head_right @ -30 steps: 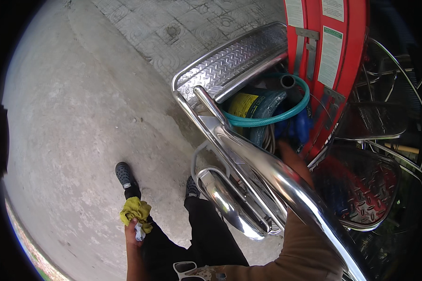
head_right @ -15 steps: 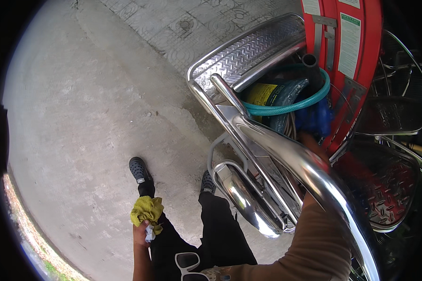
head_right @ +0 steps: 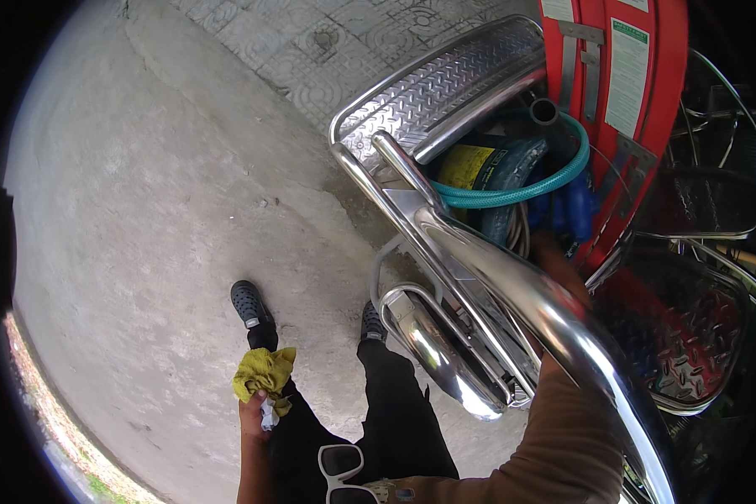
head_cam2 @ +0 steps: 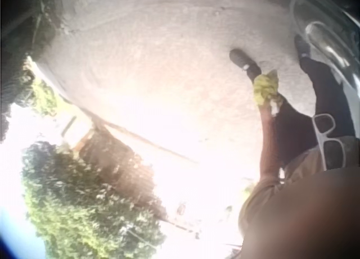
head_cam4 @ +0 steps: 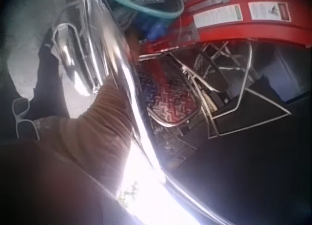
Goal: The person retrieves a yellow cloth and a roll of paper towels from a motorcycle's rear storage compartment. They walk through a gate into a building, pass through a hallway, and enter a living area. The person then wipes a floor area under a sofa with the yellow cloth.
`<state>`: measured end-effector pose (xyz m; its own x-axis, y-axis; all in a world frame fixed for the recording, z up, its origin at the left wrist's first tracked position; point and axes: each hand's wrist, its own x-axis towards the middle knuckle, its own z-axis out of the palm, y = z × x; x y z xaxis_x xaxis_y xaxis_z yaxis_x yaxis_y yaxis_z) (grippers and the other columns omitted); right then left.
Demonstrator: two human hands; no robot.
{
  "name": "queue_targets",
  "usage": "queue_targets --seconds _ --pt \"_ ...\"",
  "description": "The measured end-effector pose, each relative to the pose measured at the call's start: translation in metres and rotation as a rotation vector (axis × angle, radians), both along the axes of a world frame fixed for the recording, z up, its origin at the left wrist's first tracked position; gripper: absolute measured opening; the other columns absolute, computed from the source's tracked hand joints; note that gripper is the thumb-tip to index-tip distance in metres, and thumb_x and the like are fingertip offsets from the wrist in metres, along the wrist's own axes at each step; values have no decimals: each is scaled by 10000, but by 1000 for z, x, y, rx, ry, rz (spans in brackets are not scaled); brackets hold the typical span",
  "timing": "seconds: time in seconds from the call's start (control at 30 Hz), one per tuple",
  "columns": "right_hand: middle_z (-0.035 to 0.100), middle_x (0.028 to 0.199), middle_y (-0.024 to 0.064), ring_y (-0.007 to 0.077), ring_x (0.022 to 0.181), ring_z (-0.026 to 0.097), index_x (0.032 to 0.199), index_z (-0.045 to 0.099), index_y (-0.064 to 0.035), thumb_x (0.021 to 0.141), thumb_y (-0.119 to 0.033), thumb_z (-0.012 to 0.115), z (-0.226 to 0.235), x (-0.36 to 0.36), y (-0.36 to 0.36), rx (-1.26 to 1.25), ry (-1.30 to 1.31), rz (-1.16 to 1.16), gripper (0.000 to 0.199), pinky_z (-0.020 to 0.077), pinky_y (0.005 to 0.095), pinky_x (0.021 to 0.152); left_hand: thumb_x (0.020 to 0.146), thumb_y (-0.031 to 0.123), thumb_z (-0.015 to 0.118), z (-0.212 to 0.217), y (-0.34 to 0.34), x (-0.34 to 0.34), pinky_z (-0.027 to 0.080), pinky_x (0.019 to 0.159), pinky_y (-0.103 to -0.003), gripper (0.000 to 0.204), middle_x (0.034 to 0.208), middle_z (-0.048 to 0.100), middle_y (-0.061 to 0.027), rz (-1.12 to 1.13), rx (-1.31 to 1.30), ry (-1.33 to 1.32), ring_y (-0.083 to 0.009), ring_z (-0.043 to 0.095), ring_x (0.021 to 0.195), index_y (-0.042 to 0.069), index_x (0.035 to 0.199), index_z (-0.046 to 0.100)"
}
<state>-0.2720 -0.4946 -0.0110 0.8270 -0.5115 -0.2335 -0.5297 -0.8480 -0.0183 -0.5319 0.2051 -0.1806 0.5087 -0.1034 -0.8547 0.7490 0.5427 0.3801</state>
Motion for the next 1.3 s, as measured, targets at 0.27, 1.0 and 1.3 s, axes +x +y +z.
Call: queue_targets --seconds 0.27,1.0,1.3 --pt "624 750 55 164 584 578 1025 644 -111 1006 -313 524 52 -65 77 -27 -53 -310 236 480 333 510 860 199 728 16 95 79 557 972 -438 696 1344 616 -143 141 -118 -32 -290 649 1171 14 1468 445" --pt "577 702 51 162 531 518 962 623 -62 1059 -207 426 78 190 597 1232 -378 -876 264 425 369 466 987 301 657 110 237 623 519 1014 -401 507 1316 657 -77 -94 -322 -264 -243 647 1183 58 1416 537" --pt "724 1194 125 297 1121 691 1207 668 9 860 -179 809 125 659 683 863 -706 413 419 520 389 980 922 440 745 260 151 972 493 1077 -420 762 1430 566 -96 -39 -694 -601 -259 575 1297 64 1505 432"
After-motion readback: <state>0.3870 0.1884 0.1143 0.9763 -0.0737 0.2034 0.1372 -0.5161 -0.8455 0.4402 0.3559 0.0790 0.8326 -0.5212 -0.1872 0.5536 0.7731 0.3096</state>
